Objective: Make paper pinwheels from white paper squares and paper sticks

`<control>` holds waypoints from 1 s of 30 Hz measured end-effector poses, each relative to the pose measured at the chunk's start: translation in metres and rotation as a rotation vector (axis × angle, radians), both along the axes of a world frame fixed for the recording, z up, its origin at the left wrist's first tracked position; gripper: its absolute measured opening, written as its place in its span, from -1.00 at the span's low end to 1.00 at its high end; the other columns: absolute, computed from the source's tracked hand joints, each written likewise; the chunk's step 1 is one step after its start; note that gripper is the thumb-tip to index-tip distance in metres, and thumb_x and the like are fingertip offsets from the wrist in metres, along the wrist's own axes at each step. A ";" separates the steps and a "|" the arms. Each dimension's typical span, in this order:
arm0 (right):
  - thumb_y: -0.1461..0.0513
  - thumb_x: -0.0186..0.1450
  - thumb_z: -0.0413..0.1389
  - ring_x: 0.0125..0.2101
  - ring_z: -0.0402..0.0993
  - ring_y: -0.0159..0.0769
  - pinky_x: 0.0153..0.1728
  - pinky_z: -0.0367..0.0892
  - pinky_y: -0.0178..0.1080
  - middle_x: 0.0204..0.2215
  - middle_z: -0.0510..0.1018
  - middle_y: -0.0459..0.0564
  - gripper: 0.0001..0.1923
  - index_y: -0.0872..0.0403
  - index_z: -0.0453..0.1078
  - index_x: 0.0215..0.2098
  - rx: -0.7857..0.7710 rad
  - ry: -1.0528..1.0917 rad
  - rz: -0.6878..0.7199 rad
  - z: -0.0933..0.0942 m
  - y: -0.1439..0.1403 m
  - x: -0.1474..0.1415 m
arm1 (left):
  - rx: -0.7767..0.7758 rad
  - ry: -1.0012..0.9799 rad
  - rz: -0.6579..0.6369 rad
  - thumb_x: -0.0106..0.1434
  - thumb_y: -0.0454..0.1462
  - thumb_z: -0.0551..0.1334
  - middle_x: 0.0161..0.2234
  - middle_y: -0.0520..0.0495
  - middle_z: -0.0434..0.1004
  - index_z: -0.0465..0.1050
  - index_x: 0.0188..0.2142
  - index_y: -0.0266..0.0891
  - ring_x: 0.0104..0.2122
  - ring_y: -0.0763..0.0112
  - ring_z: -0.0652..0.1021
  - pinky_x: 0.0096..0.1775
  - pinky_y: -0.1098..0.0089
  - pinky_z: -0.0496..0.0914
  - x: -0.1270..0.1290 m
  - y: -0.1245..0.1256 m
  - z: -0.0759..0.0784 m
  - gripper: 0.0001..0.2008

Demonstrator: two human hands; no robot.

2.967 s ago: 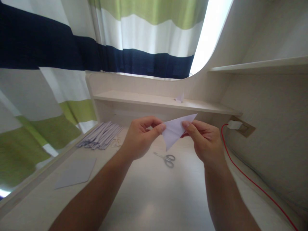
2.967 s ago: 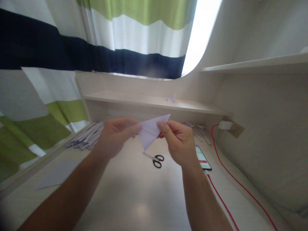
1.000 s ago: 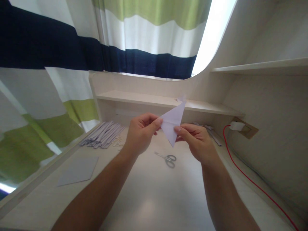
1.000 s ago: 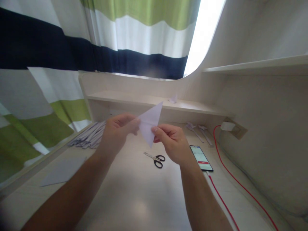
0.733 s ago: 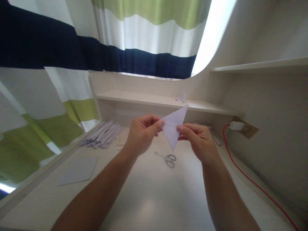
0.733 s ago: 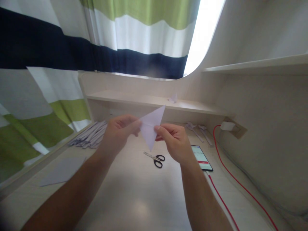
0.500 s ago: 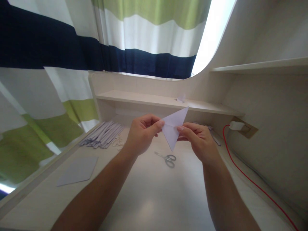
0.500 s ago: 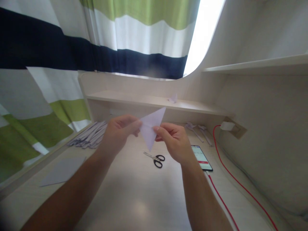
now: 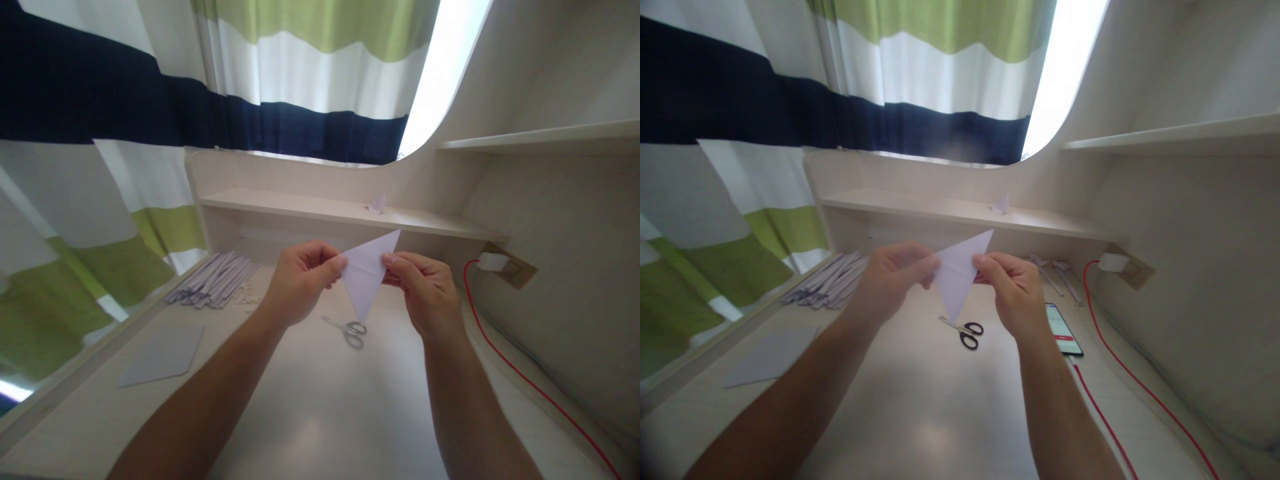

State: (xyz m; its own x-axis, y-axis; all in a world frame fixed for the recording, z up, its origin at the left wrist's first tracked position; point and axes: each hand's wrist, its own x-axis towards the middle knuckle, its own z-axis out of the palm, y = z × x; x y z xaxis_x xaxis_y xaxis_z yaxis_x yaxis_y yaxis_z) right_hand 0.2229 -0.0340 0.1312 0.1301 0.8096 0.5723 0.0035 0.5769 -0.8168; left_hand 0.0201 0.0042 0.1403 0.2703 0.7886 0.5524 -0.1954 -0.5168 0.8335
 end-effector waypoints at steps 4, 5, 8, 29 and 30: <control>0.12 0.35 0.35 -0.44 0.65 -0.26 -0.32 0.64 -0.19 -0.44 0.72 -0.07 -0.83 0.01 0.71 -0.33 0.066 0.064 -0.090 0.000 0.001 -0.002 | 0.003 0.018 -0.020 0.24 -0.22 0.42 -0.57 0.03 0.49 0.57 -0.49 -0.25 -0.52 0.51 0.44 -0.46 0.47 0.33 -0.001 0.000 -0.001 -0.79; 0.13 0.35 0.35 -0.43 0.65 -0.26 -0.31 0.63 -0.19 -0.44 0.71 -0.07 -0.84 0.02 0.70 -0.34 0.099 0.074 -0.135 0.000 0.001 -0.002 | 0.002 0.026 -0.027 0.24 -0.22 0.42 -0.57 0.03 0.49 0.57 -0.49 -0.25 -0.52 0.51 0.44 -0.46 0.47 0.32 -0.001 0.000 -0.001 -0.78; 0.13 0.32 0.36 -0.42 0.66 -0.24 -0.32 0.63 -0.18 -0.44 0.71 -0.05 -0.83 0.04 0.67 -0.37 0.105 0.103 -0.168 0.001 0.002 -0.003 | 0.005 0.037 -0.048 0.25 -0.22 0.42 -0.56 0.02 0.49 0.56 -0.50 -0.25 -0.51 0.49 0.44 -0.44 0.46 0.32 0.000 0.000 -0.002 -0.77; 0.13 0.25 0.38 -0.43 0.64 -0.24 -0.41 0.61 -0.19 -0.38 0.72 -0.06 -0.82 -0.01 0.70 -0.20 -0.078 0.024 0.002 0.008 -0.003 -0.003 | 0.007 0.001 -0.040 0.22 -0.19 0.43 -0.56 0.01 0.52 0.59 -0.50 -0.23 -0.52 0.47 0.46 -0.43 0.44 0.37 -0.002 -0.001 0.002 -0.79; 0.14 0.22 0.41 -0.43 0.64 -0.24 -0.40 0.61 -0.20 -0.37 0.73 -0.05 -0.81 0.01 0.70 -0.20 -0.104 -0.025 0.029 0.007 -0.003 -0.004 | 0.001 -0.023 -0.030 0.21 -0.19 0.44 -0.56 0.01 0.53 0.59 -0.49 -0.23 -0.52 0.47 0.47 -0.43 0.44 0.38 -0.002 -0.001 0.003 -0.79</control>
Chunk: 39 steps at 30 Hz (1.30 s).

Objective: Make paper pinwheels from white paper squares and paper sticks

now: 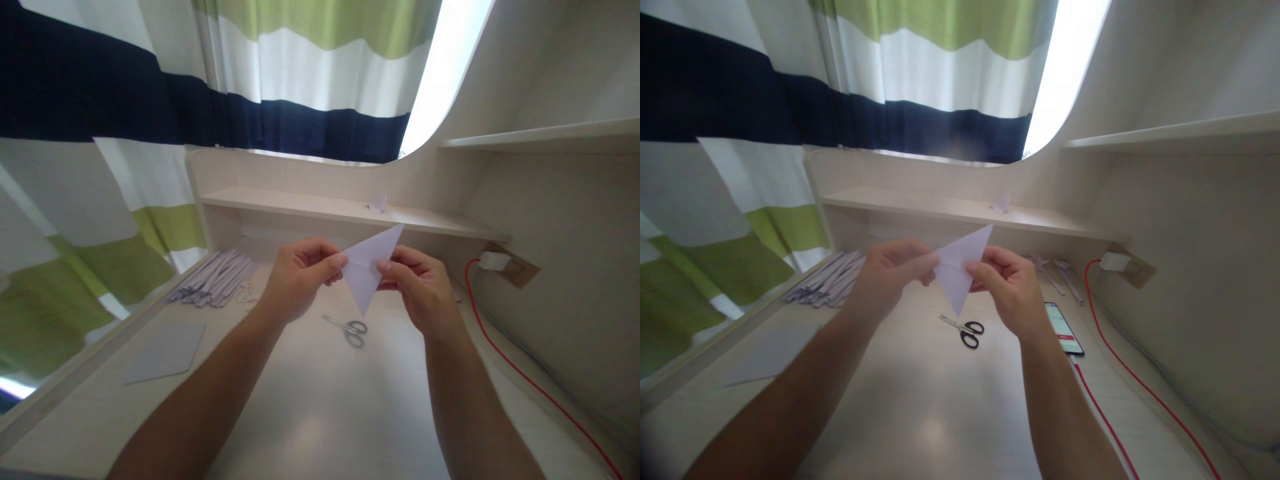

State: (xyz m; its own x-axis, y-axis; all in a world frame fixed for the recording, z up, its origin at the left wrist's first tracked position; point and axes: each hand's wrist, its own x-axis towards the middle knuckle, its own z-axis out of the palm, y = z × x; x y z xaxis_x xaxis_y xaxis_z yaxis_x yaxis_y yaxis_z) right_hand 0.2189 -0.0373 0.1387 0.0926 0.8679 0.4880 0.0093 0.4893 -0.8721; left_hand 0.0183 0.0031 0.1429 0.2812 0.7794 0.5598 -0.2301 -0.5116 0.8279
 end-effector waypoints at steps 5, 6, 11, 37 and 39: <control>0.21 0.22 0.41 -0.46 0.61 -0.30 -0.42 0.57 -0.24 -0.41 0.73 -0.06 -0.91 0.04 0.67 -0.31 0.026 -0.008 -0.037 -0.003 0.000 -0.005 | -0.010 -0.027 0.025 0.21 -0.18 0.46 -0.54 0.01 0.56 0.60 -0.48 -0.21 -0.49 0.46 0.51 -0.43 0.45 0.42 0.000 0.000 0.000 -0.80; 0.21 0.22 0.41 -0.45 0.61 -0.30 -0.42 0.58 -0.24 -0.40 0.73 -0.06 -0.91 0.03 0.67 -0.30 0.030 0.006 -0.041 -0.004 0.000 -0.006 | -0.003 -0.022 0.032 0.22 -0.19 0.45 -0.54 0.02 0.56 0.60 -0.48 -0.21 -0.49 0.47 0.51 -0.43 0.46 0.42 0.000 0.000 0.000 -0.80; 0.24 0.23 0.42 -0.46 0.60 -0.34 -0.41 0.57 -0.26 -0.44 0.70 -0.11 -0.87 0.00 0.67 -0.24 0.029 0.031 -0.004 -0.004 0.000 -0.006 | 0.043 -0.010 0.040 0.24 -0.23 0.44 -0.48 0.03 0.57 0.63 -0.33 -0.21 -0.47 0.48 0.53 -0.41 0.47 0.43 0.001 0.001 -0.004 -0.90; 0.11 0.33 0.36 -0.53 0.61 -0.30 -0.46 0.62 -0.22 -0.45 0.67 -0.05 -0.78 0.10 0.62 -0.18 -0.172 0.029 0.277 0.005 -0.007 0.003 | 0.248 -0.083 0.114 0.37 -0.37 0.31 -0.30 0.01 0.70 0.70 -0.21 -0.10 -0.30 0.40 0.63 -0.18 0.37 0.52 0.001 -0.008 -0.007 -0.83; 0.11 0.34 0.36 -0.54 0.61 -0.31 -0.45 0.61 -0.23 -0.46 0.67 -0.06 -0.80 0.09 0.64 -0.21 -0.148 0.026 0.239 0.003 -0.005 0.006 | 0.272 -0.038 0.119 0.35 -0.37 0.34 -0.26 0.01 0.72 0.70 -0.19 -0.09 -0.26 0.39 0.65 -0.15 0.39 0.52 -0.003 -0.007 -0.008 -0.84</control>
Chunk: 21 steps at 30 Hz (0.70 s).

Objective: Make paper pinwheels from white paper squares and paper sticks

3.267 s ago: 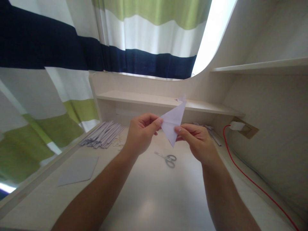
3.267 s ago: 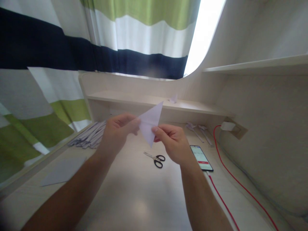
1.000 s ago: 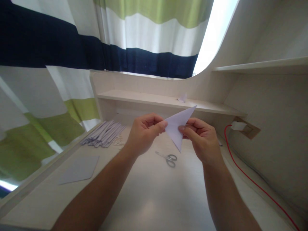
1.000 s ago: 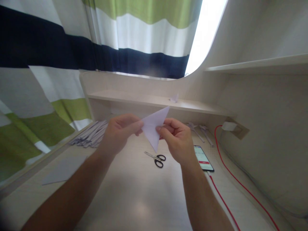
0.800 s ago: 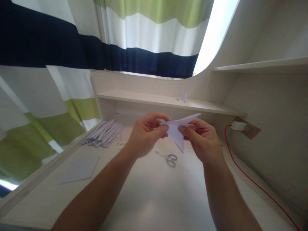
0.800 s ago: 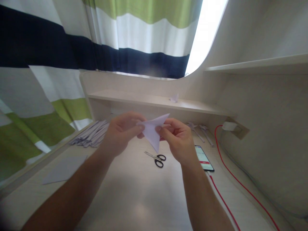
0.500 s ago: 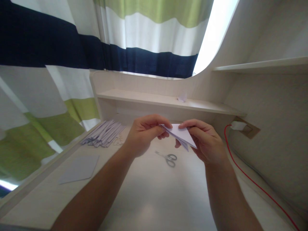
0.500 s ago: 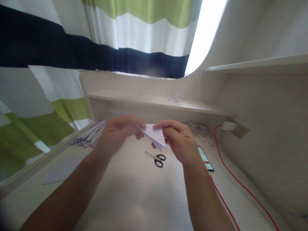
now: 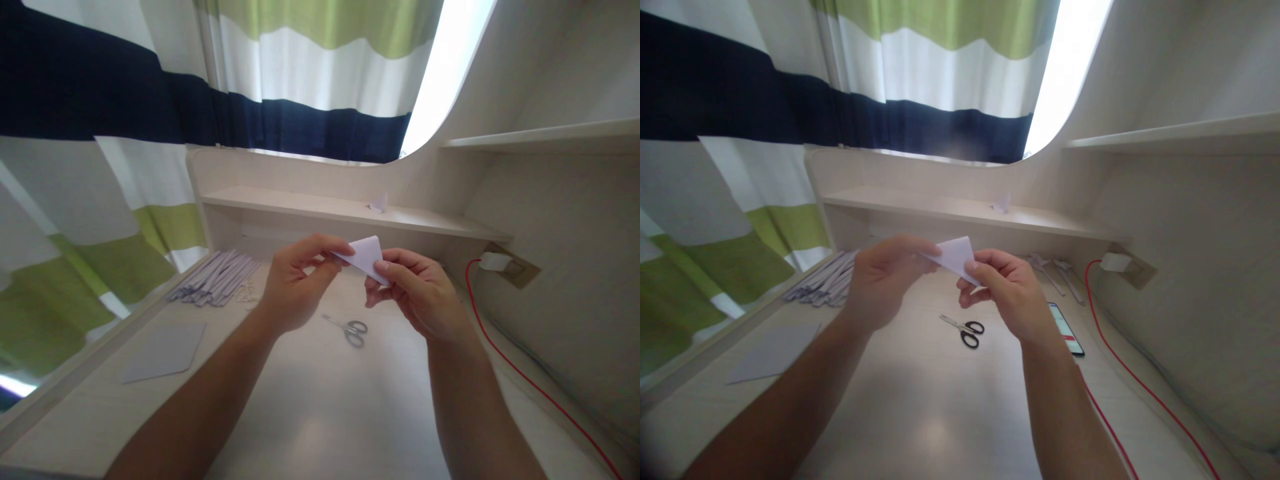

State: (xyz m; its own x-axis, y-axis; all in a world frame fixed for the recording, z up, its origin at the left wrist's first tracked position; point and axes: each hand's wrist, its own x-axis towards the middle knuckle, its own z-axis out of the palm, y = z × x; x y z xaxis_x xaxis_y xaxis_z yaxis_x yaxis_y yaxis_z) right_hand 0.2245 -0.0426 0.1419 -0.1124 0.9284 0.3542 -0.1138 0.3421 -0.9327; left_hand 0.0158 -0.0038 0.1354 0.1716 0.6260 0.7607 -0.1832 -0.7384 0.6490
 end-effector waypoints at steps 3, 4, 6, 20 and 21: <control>0.11 0.35 0.37 -0.52 0.61 -0.32 -0.41 0.61 -0.23 -0.46 0.68 -0.06 -0.81 0.07 0.66 -0.19 0.061 -0.048 -0.107 -0.001 -0.001 0.000 | 0.010 0.086 -0.012 0.32 -0.32 0.40 -0.16 -0.02 0.73 0.70 -0.07 -0.06 -0.18 0.33 0.67 -0.09 0.36 0.53 -0.007 0.003 0.001 -0.78; 0.11 0.35 0.37 -0.50 0.61 -0.32 -0.40 0.60 -0.24 -0.45 0.69 -0.05 -0.81 0.07 0.66 -0.19 0.093 -0.081 -0.142 -0.001 -0.002 -0.001 | 0.001 0.108 -0.011 0.31 -0.28 0.42 -0.14 -0.03 0.73 0.69 -0.01 -0.04 -0.18 0.32 0.67 -0.09 0.35 0.54 -0.009 0.004 0.002 -0.74; 0.12 0.36 0.36 -0.47 0.60 -0.33 -0.39 0.57 -0.26 -0.44 0.69 -0.05 -0.83 0.06 0.66 -0.19 0.158 -0.161 -0.172 0.000 -0.005 -0.004 | -0.027 0.144 0.015 0.31 -0.18 0.44 -0.16 -0.05 0.73 0.67 0.04 -0.05 -0.20 0.31 0.67 -0.11 0.36 0.53 -0.010 0.005 0.004 -0.70; 0.12 0.41 0.32 -0.37 0.59 -0.31 -0.33 0.47 -0.25 -0.38 0.69 -0.04 -0.84 0.04 0.65 -0.15 0.266 -0.379 -0.177 0.000 -0.012 -0.008 | 0.096 0.167 0.066 0.34 -0.29 0.41 -0.31 0.03 0.71 0.68 -0.26 -0.18 -0.29 0.46 0.61 -0.18 0.43 0.44 -0.003 0.001 0.008 -0.96; 0.12 0.41 0.32 -0.38 0.59 -0.32 -0.34 0.46 -0.26 -0.39 0.68 -0.05 -0.84 0.04 0.65 -0.17 0.268 -0.391 -0.184 0.000 -0.012 -0.008 | 0.098 0.163 0.064 0.34 -0.29 0.41 -0.31 0.03 0.70 0.68 -0.27 -0.18 -0.30 0.47 0.61 -0.19 0.43 0.44 -0.003 0.001 0.008 -0.96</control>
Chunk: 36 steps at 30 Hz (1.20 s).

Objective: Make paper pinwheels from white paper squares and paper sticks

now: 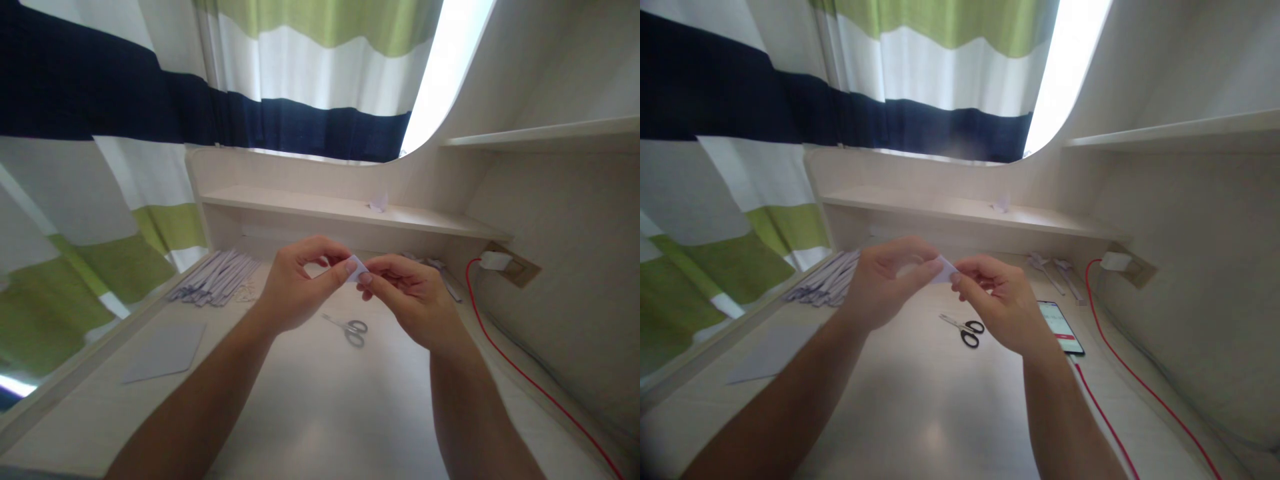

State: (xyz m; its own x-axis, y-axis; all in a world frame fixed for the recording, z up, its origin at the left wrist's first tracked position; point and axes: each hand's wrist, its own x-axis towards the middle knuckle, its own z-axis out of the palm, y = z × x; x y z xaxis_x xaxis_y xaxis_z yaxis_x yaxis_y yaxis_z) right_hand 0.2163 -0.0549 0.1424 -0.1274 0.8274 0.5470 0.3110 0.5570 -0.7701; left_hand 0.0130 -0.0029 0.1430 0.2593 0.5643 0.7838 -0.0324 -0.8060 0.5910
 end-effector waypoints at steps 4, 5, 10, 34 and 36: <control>0.13 0.42 0.30 -0.41 0.58 -0.34 -0.38 0.42 -0.29 -0.42 0.68 -0.07 -0.84 0.04 0.66 -0.22 0.006 -0.065 -0.026 0.002 -0.002 0.000 | -0.028 -0.036 -0.019 0.33 -0.31 0.42 -0.34 0.03 0.70 0.67 -0.30 -0.19 -0.31 0.47 0.60 -0.21 0.44 0.44 0.001 0.000 0.000 -0.95; 0.13 0.43 0.30 -0.40 0.58 -0.34 -0.38 0.41 -0.29 -0.42 0.68 -0.07 -0.84 0.04 0.66 -0.22 0.010 -0.073 -0.027 0.002 -0.002 0.000 | -0.042 -0.039 -0.030 0.33 -0.30 0.42 -0.34 0.03 0.70 0.67 -0.30 -0.19 -0.31 0.47 0.60 -0.22 0.44 0.44 0.001 0.001 0.000 -0.95; 0.15 0.39 0.33 -0.41 0.59 -0.33 -0.37 0.45 -0.27 -0.43 0.68 -0.06 -0.87 0.04 0.68 -0.23 0.021 0.016 -0.020 0.001 0.001 0.003 | -0.084 -0.011 -0.039 0.33 -0.25 0.43 -0.35 0.02 0.69 0.68 -0.31 -0.20 -0.33 0.46 0.59 -0.25 0.43 0.43 -0.001 0.002 0.001 -0.91; 0.21 0.31 0.38 -0.51 0.60 -0.38 -0.41 0.56 -0.33 -0.52 0.69 -0.07 -0.91 0.06 0.67 -0.34 -0.037 0.264 -0.031 0.004 0.005 0.006 | 0.057 0.235 0.089 0.44 -0.17 0.32 -0.50 0.08 0.50 0.52 -0.42 -0.23 -0.47 0.51 0.44 -0.38 0.43 0.29 -0.016 0.008 0.004 -0.70; 0.19 0.31 0.38 -0.51 0.61 -0.37 -0.40 0.58 -0.32 -0.51 0.69 -0.07 -0.90 0.06 0.68 -0.33 -0.055 0.273 -0.027 0.004 0.007 0.007 | 0.080 0.241 0.114 0.44 -0.17 0.31 -0.51 0.09 0.46 0.49 -0.44 -0.24 -0.48 0.51 0.42 -0.39 0.42 0.26 -0.016 0.009 0.004 -0.69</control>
